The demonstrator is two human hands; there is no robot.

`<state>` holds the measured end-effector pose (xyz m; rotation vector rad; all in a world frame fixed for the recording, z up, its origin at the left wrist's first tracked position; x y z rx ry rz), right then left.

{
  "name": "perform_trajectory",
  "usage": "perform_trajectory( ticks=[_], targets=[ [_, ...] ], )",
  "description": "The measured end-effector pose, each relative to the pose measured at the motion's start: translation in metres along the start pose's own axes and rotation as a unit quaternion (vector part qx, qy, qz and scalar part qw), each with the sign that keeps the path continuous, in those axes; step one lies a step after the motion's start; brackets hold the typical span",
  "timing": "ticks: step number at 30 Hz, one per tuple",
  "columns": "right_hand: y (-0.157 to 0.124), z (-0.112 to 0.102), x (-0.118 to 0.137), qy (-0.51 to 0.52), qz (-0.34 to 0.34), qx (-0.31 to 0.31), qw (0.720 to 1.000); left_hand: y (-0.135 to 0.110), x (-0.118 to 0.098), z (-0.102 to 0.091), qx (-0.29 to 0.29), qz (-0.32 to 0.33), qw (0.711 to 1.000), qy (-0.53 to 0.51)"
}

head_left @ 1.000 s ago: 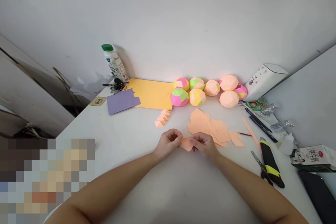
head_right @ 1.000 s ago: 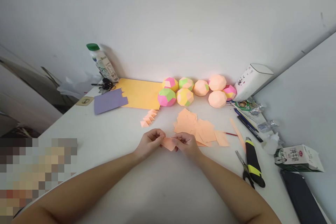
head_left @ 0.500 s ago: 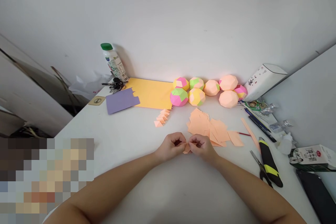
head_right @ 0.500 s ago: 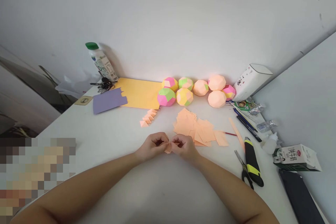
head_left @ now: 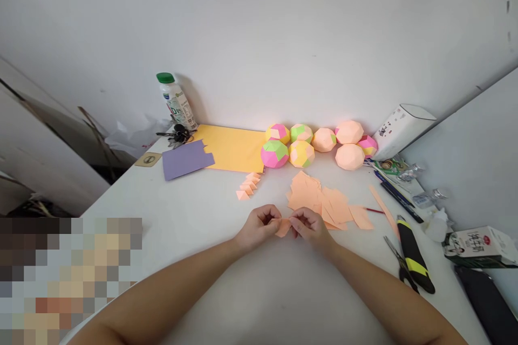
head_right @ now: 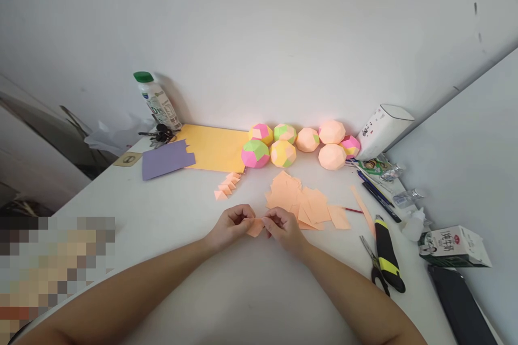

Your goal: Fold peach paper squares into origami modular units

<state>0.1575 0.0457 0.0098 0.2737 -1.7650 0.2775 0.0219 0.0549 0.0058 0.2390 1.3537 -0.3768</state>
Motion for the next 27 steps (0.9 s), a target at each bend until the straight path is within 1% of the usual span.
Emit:
perform_trajectory(
  ticks=[3, 7, 14, 17, 21, 24, 27],
  targets=[
    [0.000, 0.000, 0.001, -0.013, 0.001, -0.002, 1.000, -0.001, -0.001, 0.004, 0.015, -0.007, 1.000, 0.019],
    [-0.002, -0.001, 0.002, -0.016, 0.001, -0.003, 1.000, -0.001, -0.003, 0.003, 0.005, 0.000, 0.999, 0.040],
    [-0.002, -0.006, -0.002, 0.001, 0.023, -0.027, 0.999, 0.000, 0.002, -0.005, -0.035, -0.008, 0.999, -0.012],
    [-0.001, -0.006, -0.002, 0.013, 0.031, -0.033, 0.999, -0.001, 0.006, -0.006, -0.044, -0.030, 0.997, -0.049],
    [-0.001, -0.006, -0.002, 0.041, 0.034, -0.049, 0.997, -0.002, 0.008, -0.002, -0.038, -0.055, 0.994, -0.089],
    [0.000, -0.008, -0.005, 0.049, 0.041, -0.070, 0.996, -0.001, 0.008, -0.001, -0.037, -0.054, 0.995, -0.080],
    [0.002, -0.010, -0.008, 0.052, 0.038, -0.087, 0.994, 0.000, 0.006, -0.001, -0.028, -0.036, 0.996, -0.078]
  ],
)
Point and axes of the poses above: each hand's wrist, its own y-axis towards the middle knuckle, its own z-axis out of the palm, x = y × z, the point moved 6 cm from there along y, towards the middle knuckle, and after that the axes turned 8 degrees about -y, right-handed, at the moved point
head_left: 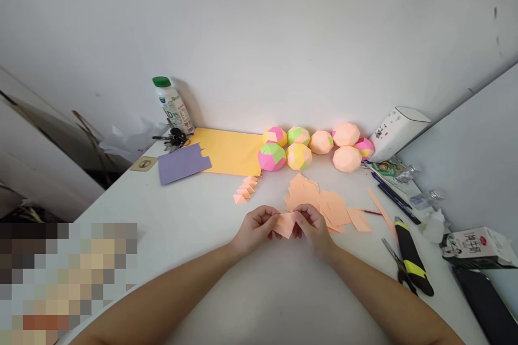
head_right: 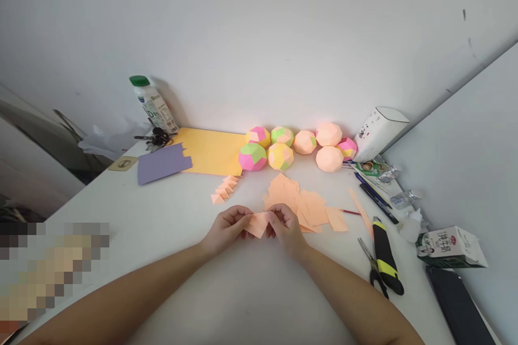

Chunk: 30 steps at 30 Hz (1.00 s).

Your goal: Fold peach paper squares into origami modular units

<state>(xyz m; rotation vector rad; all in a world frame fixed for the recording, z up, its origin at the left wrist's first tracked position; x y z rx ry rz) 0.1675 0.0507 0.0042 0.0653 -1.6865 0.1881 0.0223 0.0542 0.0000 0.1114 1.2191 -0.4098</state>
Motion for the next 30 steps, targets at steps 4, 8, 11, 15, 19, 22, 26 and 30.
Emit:
perform_trajectory(
  ticks=[4, 8, 11, 15, 19, 22, 26, 30],
  targets=[
    [0.0016, -0.0008, -0.0031, 0.009, -0.011, -0.001, 1.000, 0.0010, -0.0010, -0.0003, 0.017, 0.021, 1.000, -0.010],
    [0.0010, -0.0004, -0.0048, -0.007, -0.002, 0.014, 1.000, 0.0023, -0.0004, -0.0042, -0.005, 0.036, 0.999, -0.004],
    [0.0002, -0.0002, -0.0037, -0.010, 0.001, 0.021, 1.000, 0.0024, -0.0008, -0.0056, -0.017, 0.046, 0.999, 0.009],
    [-0.0007, 0.0017, -0.0006, -0.016, -0.008, 0.038, 0.999, 0.0026, -0.0016, -0.0044, -0.001, 0.056, 0.998, 0.007],
    [-0.0013, 0.0030, 0.0023, -0.011, -0.014, 0.047, 0.999, 0.0041, 0.0005, -0.0054, 0.000, 0.049, 0.999, -0.004],
    [-0.0013, 0.0027, 0.0034, 0.005, -0.007, 0.037, 0.999, 0.0054, 0.0018, -0.0068, -0.006, 0.052, 0.999, -0.013],
    [-0.0008, 0.0018, 0.0035, 0.008, -0.001, 0.021, 1.000, 0.0055, 0.0003, -0.0056, 0.014, 0.083, 0.996, -0.008],
    [-0.0003, 0.0005, 0.0003, 0.000, 0.000, 0.016, 1.000, 0.0028, -0.0011, 0.0008, 0.062, 0.085, 0.994, 0.016]
  ],
)
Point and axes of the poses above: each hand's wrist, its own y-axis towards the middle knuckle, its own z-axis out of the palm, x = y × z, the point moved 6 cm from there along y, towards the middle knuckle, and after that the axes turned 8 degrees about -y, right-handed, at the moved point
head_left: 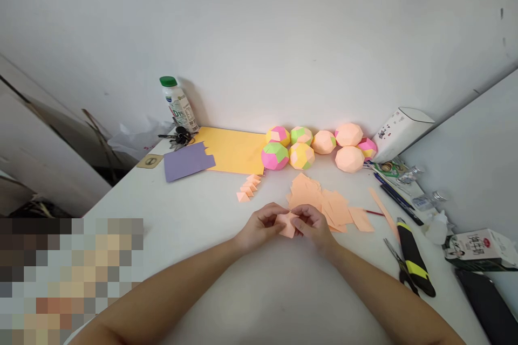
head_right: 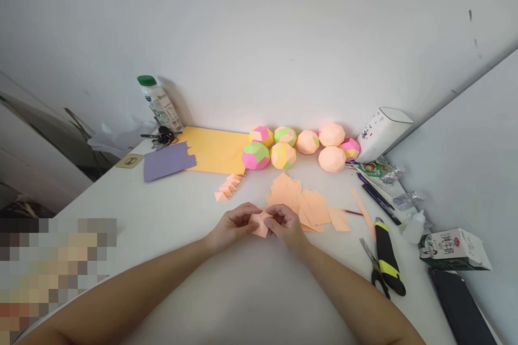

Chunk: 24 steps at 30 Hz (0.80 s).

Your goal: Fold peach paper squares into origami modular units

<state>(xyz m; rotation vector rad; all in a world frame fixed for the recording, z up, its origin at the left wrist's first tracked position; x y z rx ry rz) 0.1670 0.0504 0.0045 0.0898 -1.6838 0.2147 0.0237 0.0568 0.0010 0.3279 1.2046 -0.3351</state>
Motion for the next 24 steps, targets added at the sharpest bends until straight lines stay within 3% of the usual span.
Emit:
perform_trajectory(
  ticks=[6, 15, 24],
  targets=[
    [0.001, 0.001, -0.002, -0.001, -0.025, 0.014, 1.000, -0.002, 0.000, 0.005, 0.012, -0.043, 0.999, -0.017],
    [0.000, 0.005, 0.006, 0.002, -0.068, 0.052, 0.996, -0.002, 0.001, 0.007, 0.027, -0.051, 0.996, -0.067],
    [-0.002, 0.009, 0.011, 0.001, -0.089, 0.050, 0.995, -0.002, 0.004, 0.001, 0.009, -0.026, 0.999, -0.047]
  ],
)
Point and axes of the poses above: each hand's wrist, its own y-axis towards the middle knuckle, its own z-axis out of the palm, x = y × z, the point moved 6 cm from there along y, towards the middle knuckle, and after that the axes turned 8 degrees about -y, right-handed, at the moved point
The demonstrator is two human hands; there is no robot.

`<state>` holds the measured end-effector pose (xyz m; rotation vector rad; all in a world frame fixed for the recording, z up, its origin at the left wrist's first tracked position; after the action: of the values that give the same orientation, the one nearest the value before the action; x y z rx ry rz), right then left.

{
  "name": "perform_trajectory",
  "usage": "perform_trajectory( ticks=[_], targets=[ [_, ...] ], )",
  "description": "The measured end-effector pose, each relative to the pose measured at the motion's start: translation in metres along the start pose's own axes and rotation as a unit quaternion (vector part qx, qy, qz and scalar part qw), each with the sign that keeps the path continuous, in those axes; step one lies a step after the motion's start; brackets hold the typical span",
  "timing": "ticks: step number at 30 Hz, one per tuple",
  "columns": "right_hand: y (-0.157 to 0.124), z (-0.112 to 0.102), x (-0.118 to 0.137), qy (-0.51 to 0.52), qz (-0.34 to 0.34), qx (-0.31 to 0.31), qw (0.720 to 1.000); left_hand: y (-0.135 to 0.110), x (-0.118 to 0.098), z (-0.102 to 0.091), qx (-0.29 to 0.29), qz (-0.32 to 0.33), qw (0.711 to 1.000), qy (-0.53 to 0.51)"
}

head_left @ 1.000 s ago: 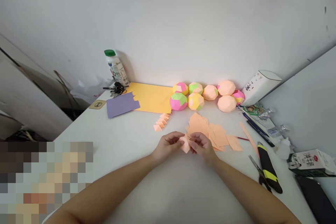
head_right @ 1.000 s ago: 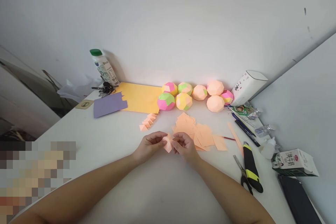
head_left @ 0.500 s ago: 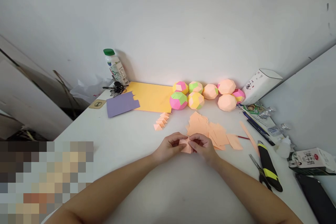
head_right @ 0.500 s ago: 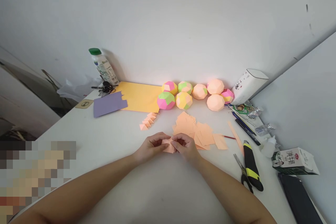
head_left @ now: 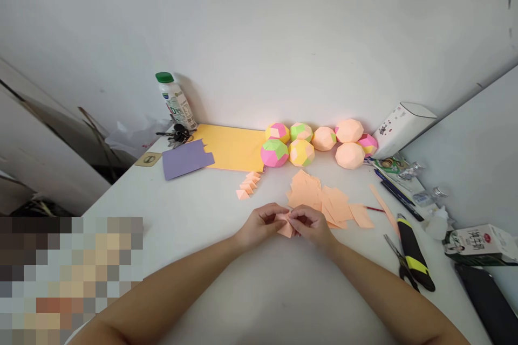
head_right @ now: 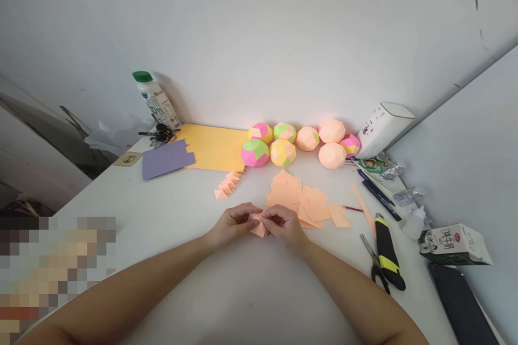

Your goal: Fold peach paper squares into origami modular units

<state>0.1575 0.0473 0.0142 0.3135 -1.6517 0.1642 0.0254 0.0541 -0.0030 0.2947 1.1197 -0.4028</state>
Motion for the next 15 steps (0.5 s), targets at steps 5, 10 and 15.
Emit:
perform_trajectory(
  ticks=[5, 10, 15],
  targets=[
    [-0.0001, 0.0001, -0.0011, -0.007, -0.012, -0.007, 1.000, 0.0006, 0.0003, -0.0009, -0.004, 0.001, 1.000, 0.001],
    [-0.0013, 0.0018, -0.0018, -0.021, -0.015, 0.011, 1.000, 0.0008, -0.0005, 0.0041, 0.034, -0.007, 0.999, -0.020],
    [-0.0020, 0.0012, -0.0037, -0.023, -0.003, 0.007, 1.000, 0.0005, -0.0007, 0.0048, 0.036, -0.015, 0.999, -0.030]
  ],
)
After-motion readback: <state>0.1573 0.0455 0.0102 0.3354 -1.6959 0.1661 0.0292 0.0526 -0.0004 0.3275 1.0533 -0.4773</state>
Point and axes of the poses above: each hand's wrist, its own y-axis towards the middle knuckle, its own z-axis out of the palm, x = y × z, the point moved 6 cm from there along y, towards the middle knuckle, and after that the axes turned 8 degrees about -y, right-handed, at the moved point
